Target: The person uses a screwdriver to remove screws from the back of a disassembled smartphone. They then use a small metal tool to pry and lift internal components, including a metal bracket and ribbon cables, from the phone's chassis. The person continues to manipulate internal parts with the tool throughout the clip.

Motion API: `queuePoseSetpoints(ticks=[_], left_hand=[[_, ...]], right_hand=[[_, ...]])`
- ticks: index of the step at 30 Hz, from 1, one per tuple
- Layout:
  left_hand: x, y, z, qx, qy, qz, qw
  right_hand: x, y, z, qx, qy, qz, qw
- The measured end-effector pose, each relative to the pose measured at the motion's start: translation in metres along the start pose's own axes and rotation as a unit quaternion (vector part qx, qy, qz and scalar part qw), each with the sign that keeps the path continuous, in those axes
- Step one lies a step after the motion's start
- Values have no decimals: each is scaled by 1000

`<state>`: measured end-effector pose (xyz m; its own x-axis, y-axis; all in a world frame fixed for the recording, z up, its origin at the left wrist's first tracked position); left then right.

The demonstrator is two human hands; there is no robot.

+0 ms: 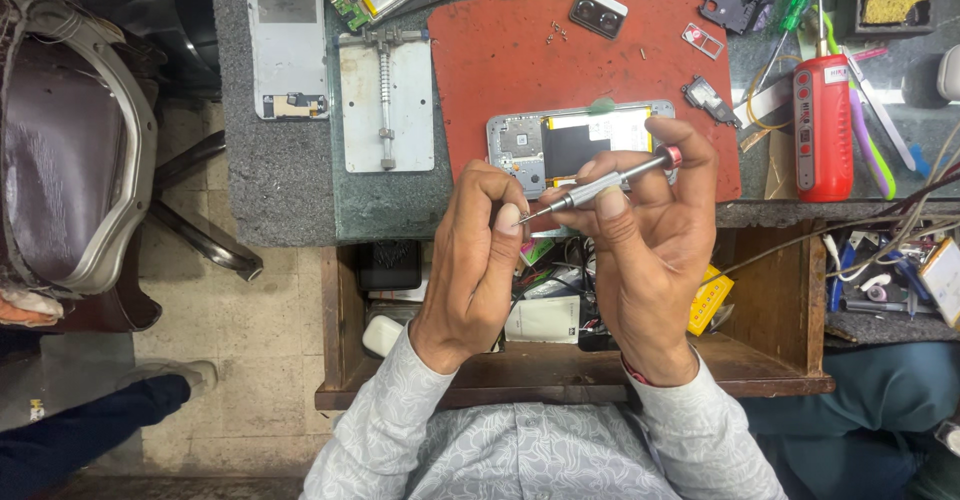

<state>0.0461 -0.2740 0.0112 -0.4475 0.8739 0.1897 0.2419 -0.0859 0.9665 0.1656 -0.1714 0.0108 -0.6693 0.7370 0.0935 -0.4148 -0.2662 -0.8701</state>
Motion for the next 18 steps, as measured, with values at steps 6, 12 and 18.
queuePoseSetpoints(ticks=[6,12,18], left_hand=[[-2,1,0,-5,-5,20,1000],[-3,-2,7,-64,18,-12,998],[-3,-6,18,-179,36,-16,983]], right_hand=[[-2,-3,1,24,5,-3,1000],[-5,-6,7,29,7,-28,999],[-7,-3,5,67,33,-30,997]])
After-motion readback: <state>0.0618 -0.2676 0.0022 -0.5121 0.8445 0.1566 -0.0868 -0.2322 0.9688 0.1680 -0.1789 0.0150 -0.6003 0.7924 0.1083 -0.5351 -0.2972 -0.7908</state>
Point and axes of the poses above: each hand's wrist, its own x-axis towards the middle knuckle, its own z-axis out of the palm, y = z × x, the point moved 4 cm from there along x, towards the middle knuckle, and after that the axes turned 6 degrees about -y, right-handed, at the moved point
